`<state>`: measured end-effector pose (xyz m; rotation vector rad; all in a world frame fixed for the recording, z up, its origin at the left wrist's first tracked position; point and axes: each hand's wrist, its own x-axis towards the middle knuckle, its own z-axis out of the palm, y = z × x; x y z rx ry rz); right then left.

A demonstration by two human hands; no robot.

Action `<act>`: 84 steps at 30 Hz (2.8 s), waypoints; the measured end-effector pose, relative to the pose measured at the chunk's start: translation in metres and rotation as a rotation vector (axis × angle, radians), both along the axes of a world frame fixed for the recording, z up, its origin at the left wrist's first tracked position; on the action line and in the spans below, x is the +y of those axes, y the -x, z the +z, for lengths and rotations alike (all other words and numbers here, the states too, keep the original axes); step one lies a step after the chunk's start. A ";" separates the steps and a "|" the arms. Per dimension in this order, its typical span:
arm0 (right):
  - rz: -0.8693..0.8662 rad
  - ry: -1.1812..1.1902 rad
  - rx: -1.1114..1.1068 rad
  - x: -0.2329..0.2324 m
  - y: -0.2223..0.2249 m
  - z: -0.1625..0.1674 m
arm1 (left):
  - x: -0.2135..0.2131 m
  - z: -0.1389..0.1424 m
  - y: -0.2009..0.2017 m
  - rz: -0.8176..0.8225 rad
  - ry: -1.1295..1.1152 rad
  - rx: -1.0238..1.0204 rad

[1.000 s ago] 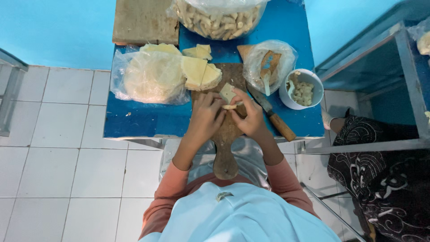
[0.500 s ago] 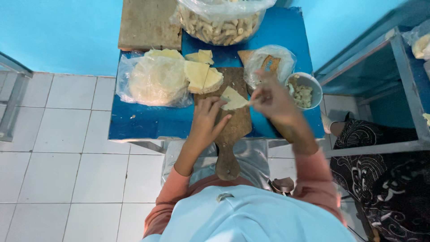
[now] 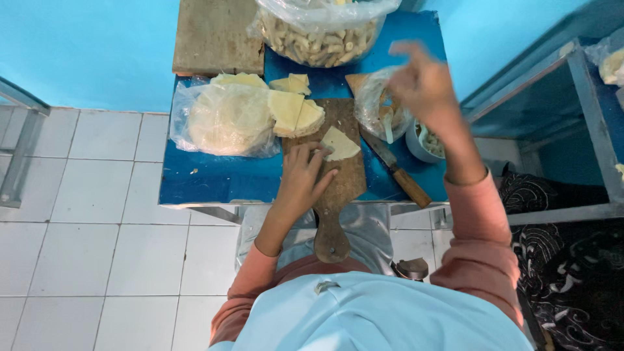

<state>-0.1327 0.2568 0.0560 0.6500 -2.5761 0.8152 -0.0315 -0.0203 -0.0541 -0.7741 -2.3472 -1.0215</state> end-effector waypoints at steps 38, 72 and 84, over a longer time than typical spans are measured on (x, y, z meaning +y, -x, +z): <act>-0.016 0.193 0.011 0.046 -0.028 -0.065 | 0.010 -0.005 0.002 0.088 0.028 -0.007; 0.028 -0.338 0.480 -0.019 -0.110 -0.099 | 0.031 -0.013 0.026 0.199 0.020 -0.058; 0.328 -0.205 0.635 -0.005 -0.110 -0.103 | 0.030 -0.006 0.030 0.154 0.009 -0.064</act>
